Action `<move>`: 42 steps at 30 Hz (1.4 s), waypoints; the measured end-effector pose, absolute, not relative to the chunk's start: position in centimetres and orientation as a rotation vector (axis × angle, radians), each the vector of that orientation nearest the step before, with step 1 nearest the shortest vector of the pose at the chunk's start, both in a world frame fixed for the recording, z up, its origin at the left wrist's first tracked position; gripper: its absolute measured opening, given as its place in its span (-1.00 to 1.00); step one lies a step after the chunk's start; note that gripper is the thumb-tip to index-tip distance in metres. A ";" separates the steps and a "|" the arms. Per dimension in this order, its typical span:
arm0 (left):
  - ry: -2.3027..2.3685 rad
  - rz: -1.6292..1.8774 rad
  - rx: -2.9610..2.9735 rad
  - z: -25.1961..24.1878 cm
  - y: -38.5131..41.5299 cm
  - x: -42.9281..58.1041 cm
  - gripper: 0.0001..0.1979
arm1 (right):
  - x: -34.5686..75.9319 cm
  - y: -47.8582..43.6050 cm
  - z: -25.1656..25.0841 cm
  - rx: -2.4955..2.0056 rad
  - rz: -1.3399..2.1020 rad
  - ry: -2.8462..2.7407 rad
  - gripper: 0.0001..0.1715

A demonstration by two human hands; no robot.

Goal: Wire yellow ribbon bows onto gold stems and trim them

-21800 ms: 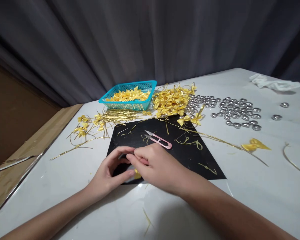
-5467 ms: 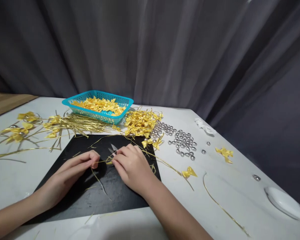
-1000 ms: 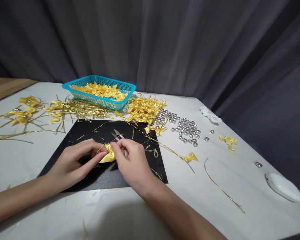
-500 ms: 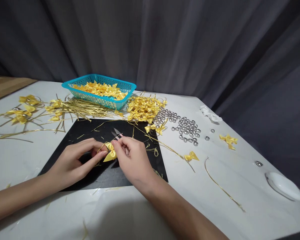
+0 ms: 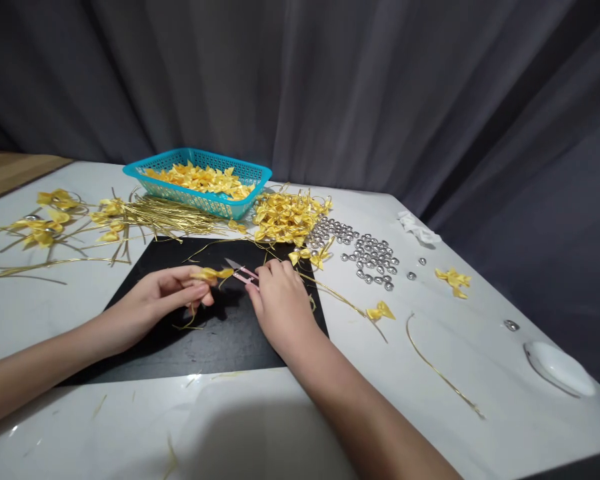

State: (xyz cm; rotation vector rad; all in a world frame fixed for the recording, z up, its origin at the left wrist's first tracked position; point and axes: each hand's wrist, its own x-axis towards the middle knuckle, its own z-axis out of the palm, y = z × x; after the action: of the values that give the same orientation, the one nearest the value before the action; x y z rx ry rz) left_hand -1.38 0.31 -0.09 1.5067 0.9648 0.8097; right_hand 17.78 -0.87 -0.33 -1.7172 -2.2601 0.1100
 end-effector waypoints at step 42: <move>0.950 0.891 1.106 -0.7 0.8 -1.7 -0.61 | 19.1 -1.2 3.7 -1.186 1.872 -1.288 -0.62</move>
State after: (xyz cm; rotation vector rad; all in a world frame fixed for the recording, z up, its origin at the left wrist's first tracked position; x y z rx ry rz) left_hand -1.67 0.84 -0.72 1.1058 0.9495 0.8908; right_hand 19.12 -1.20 3.71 -1.1857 -1.2878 1.8722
